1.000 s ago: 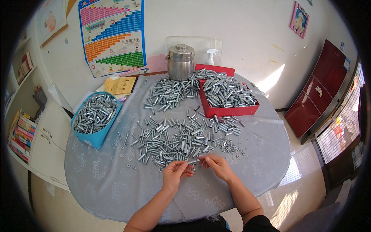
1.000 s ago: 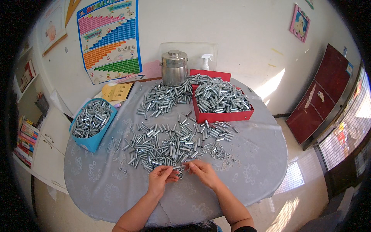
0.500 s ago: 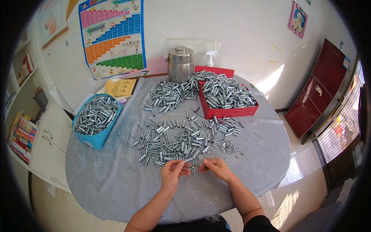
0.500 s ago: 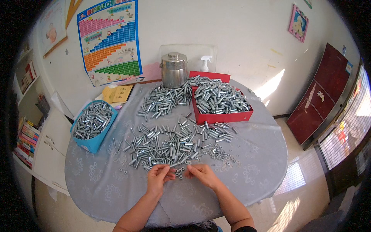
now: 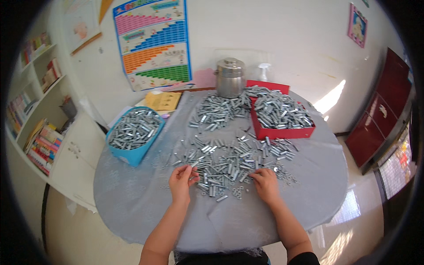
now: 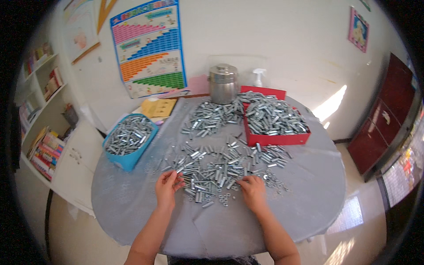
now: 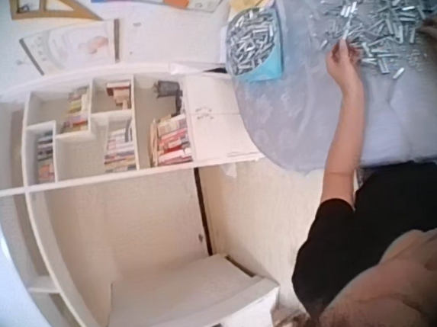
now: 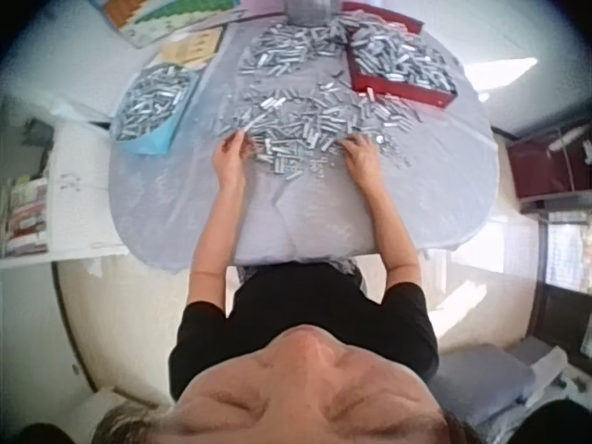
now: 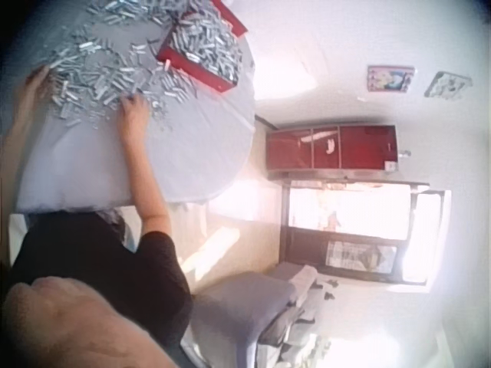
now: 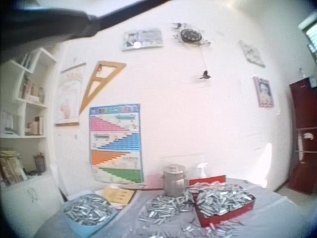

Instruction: The person sits at a table and repeatedly picks up bolts and washers from a large pile. They thread the washers onto the bolts by hand and place the assembled fasteners into a red box. The process is continuous and repetitive throughout the clip.

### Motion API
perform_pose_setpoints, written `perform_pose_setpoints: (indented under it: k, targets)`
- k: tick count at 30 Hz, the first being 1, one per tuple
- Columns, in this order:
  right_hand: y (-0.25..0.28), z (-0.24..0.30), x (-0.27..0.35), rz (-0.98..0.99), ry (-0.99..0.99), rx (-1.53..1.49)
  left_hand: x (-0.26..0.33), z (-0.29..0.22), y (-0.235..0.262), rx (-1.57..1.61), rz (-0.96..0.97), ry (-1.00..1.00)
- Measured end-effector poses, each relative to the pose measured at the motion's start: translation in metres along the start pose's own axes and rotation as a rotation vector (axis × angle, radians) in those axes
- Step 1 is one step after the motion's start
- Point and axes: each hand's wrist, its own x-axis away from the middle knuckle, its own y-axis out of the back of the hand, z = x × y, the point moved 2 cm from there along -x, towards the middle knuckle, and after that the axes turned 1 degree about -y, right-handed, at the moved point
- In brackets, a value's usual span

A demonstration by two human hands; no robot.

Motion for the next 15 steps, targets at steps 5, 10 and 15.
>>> perform_pose_setpoints:
  k: [5,10,15]
  targets:
    - [0.001,-0.001,0.0,-0.002,0.018,-0.015,-0.076,-0.051,0.055,-0.122,-0.166,-0.237]
    - [0.005,0.001,0.001,0.007,0.031,-0.018,-0.149,-0.121,0.077,-0.48,-0.144,-0.431]
    - [0.003,-0.004,0.001,0.015,0.021,-0.028,-0.148,-0.095,0.063,-0.953,0.001,-0.67]
